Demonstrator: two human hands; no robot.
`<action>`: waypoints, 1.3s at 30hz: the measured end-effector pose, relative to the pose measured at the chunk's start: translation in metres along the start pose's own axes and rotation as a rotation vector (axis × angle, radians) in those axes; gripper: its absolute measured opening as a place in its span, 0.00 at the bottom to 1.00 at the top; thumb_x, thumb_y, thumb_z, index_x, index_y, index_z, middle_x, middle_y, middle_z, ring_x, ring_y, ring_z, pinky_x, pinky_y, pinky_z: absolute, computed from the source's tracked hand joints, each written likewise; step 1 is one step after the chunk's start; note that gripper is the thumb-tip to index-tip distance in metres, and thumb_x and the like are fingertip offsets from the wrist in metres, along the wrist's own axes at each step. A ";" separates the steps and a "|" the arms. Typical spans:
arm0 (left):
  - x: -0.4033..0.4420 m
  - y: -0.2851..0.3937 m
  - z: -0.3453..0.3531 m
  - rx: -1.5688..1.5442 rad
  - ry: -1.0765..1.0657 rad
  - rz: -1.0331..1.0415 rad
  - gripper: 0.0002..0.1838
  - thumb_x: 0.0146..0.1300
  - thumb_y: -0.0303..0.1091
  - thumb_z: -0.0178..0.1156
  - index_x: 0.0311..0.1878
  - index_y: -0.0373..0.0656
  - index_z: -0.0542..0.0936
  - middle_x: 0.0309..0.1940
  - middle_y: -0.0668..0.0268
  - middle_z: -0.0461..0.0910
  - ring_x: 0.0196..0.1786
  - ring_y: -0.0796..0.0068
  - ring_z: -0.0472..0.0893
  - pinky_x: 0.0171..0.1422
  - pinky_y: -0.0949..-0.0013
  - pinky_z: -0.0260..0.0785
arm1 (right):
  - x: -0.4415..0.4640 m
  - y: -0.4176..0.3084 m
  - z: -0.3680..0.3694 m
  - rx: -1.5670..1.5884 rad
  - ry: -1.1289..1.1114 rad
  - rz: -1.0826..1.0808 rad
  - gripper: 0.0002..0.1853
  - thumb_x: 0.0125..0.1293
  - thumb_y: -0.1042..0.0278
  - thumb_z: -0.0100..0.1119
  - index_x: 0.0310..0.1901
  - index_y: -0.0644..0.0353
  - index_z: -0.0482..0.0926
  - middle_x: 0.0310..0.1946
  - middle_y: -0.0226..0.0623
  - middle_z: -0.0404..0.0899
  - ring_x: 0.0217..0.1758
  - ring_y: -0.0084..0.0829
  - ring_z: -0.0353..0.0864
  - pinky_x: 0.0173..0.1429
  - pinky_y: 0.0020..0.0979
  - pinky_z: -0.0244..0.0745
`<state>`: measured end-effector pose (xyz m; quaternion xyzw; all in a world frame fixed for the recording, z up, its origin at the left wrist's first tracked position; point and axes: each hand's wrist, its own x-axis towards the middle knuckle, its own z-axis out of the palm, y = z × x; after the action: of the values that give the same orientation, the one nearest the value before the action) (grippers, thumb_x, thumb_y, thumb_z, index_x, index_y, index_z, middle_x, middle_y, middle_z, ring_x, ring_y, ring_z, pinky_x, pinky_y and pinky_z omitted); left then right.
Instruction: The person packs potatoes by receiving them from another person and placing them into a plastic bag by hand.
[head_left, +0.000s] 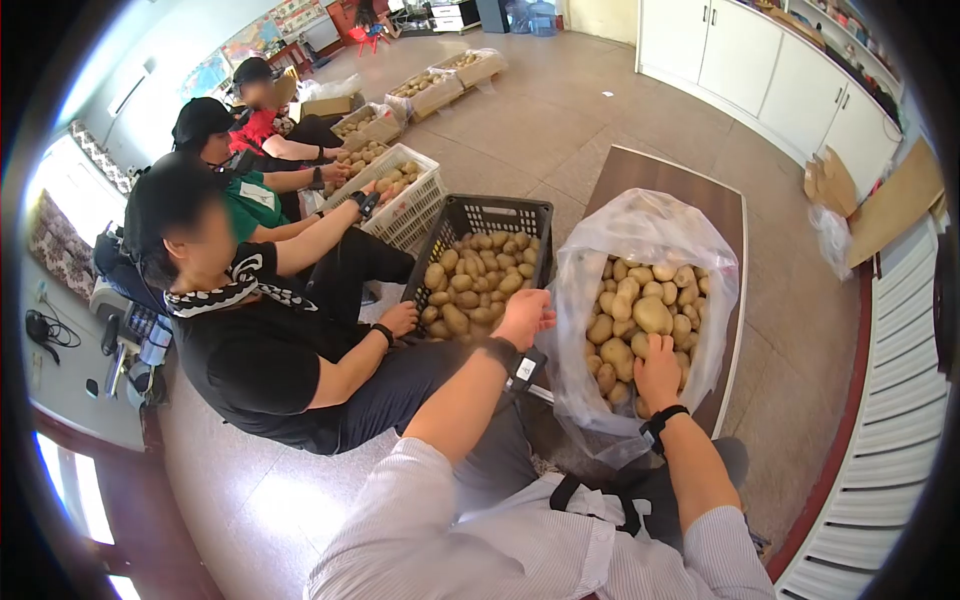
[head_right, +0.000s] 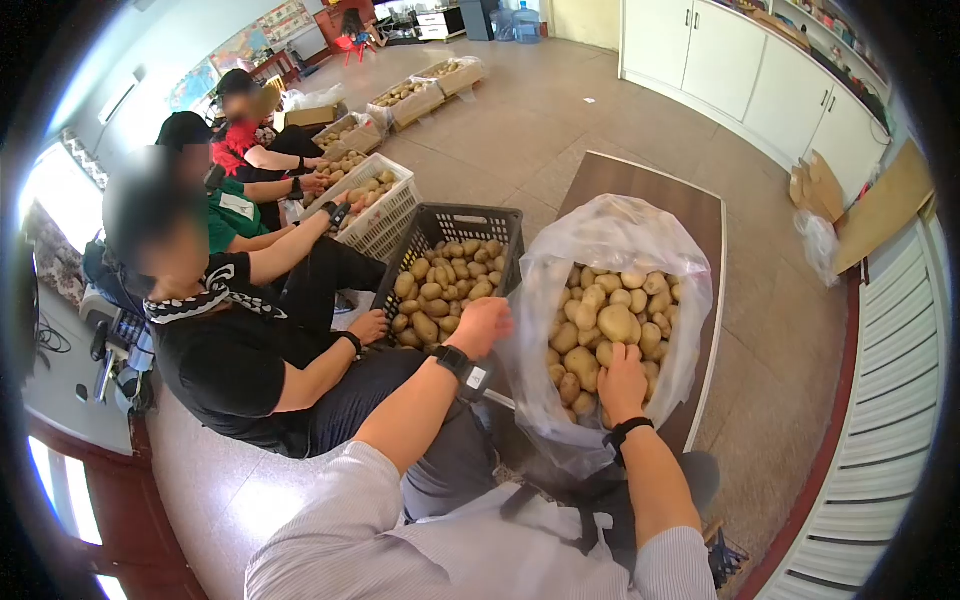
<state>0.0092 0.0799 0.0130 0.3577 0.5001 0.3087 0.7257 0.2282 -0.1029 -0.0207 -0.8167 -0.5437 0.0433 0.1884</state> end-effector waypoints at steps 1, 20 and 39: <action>0.003 -0.003 -0.001 0.000 0.001 0.004 0.19 0.68 0.37 0.56 0.56 0.34 0.72 0.44 0.60 0.75 0.41 0.64 0.78 0.44 0.62 0.76 | -0.001 -0.001 0.001 0.001 -0.001 0.036 0.24 0.56 0.70 0.65 0.53 0.58 0.66 0.51 0.47 0.67 0.47 0.50 0.78 0.46 0.45 0.78; -0.011 -0.009 0.018 0.046 -0.098 0.011 0.19 0.63 0.35 0.57 0.54 0.33 0.70 0.45 0.59 0.74 0.41 0.63 0.78 0.43 0.62 0.76 | -0.008 0.012 0.001 0.018 -0.050 0.065 0.25 0.55 0.69 0.64 0.52 0.59 0.63 0.56 0.44 0.66 0.45 0.51 0.80 0.45 0.46 0.78; -0.016 -0.019 0.023 0.145 -0.126 0.002 0.17 0.64 0.36 0.56 0.51 0.36 0.72 0.41 0.62 0.75 0.35 0.68 0.78 0.36 0.65 0.75 | -0.009 0.002 -0.009 0.165 0.004 0.057 0.33 0.56 0.68 0.63 0.65 0.49 0.66 0.55 0.49 0.69 0.51 0.52 0.77 0.50 0.47 0.76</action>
<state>0.0280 0.0513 0.0109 0.4286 0.4740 0.2493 0.7276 0.2284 -0.1144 -0.0139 -0.8136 -0.5143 0.0917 0.2551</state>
